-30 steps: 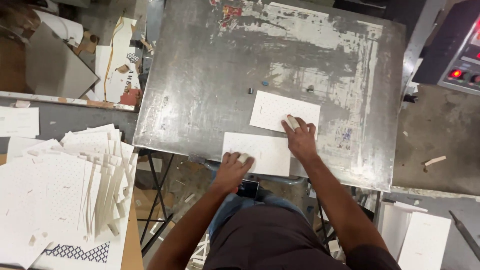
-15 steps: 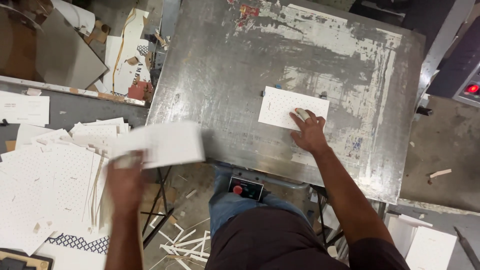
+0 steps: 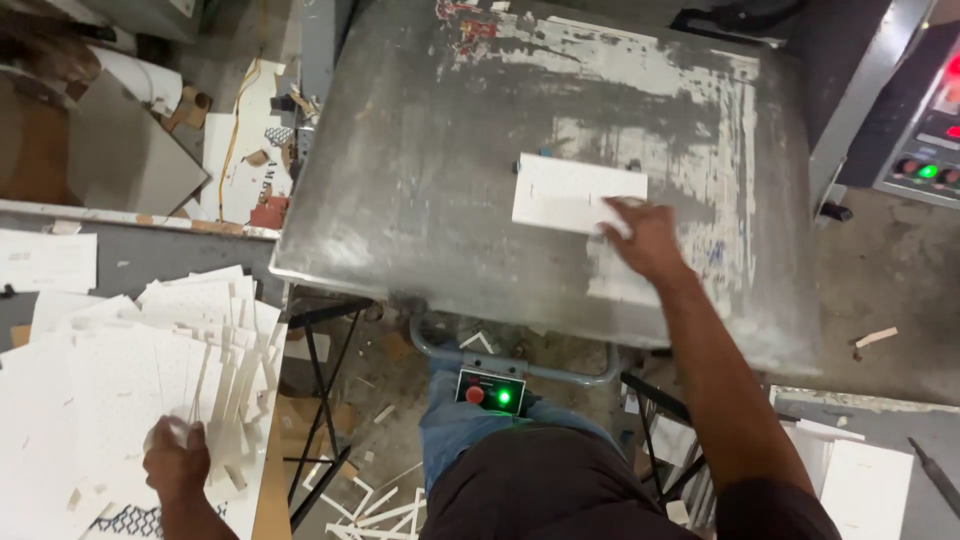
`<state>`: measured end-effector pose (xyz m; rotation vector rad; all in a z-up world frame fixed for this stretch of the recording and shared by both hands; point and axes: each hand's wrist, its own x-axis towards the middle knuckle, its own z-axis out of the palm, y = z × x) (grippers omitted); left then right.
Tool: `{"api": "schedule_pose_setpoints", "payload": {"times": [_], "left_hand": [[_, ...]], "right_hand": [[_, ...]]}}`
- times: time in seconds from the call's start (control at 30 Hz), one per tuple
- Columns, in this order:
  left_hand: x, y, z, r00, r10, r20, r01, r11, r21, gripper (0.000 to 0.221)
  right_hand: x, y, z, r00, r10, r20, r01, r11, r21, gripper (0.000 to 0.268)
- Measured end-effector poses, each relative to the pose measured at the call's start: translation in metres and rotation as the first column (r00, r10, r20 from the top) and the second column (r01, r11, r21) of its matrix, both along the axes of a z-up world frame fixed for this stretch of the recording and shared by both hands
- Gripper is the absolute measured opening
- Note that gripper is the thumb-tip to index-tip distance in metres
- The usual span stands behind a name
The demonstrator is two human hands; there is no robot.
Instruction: Placing cardstock sheets onto a machine bed for die-cutting and removing finished pieces.
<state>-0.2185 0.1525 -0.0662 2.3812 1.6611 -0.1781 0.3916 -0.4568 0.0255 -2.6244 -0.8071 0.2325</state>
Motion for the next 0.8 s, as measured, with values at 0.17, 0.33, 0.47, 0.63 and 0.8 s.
{"api": "schedule_pose_setpoints", "payload": {"times": [0.17, 0.33, 0.47, 0.63, 0.8], "left_hand": [[-0.003, -0.015, 0.001, 0.990, -0.012, 0.139, 0.002, 0.997, 0.074, 0.074], [0.017, -0.039, -0.006, 0.944, -0.271, 0.187, 0.164, 0.878, 0.449, 0.051], [0.078, -0.083, 0.022, 0.959, -0.158, 0.236, 0.102, 0.967, 0.235, 0.048], [0.148, -0.123, 0.044, 0.947, -0.167, 0.275, 0.185, 0.982, -0.040, 0.046], [0.190, -0.141, 0.054, 0.794, -0.448, 0.411, 0.447, 0.888, 0.106, 0.040]], "right_hand": [[-0.036, -0.145, 0.014, 0.744, -0.341, 0.574, 0.091, 0.903, 0.419, 0.029], [-0.157, -0.319, -0.026, 0.589, -0.754, 0.290, 0.775, 0.629, 0.063, 0.029], [-0.275, -0.395, -0.076, 0.501, -0.759, 0.417, 0.861, 0.390, -0.326, 0.075], [-0.387, -0.397, -0.094, 0.384, -0.795, 0.469, 0.850, 0.105, -0.517, 0.046], [-0.375, -0.417, -0.083, 0.453, -0.761, 0.465, 0.714, -0.003, -0.700, 0.032]]}}
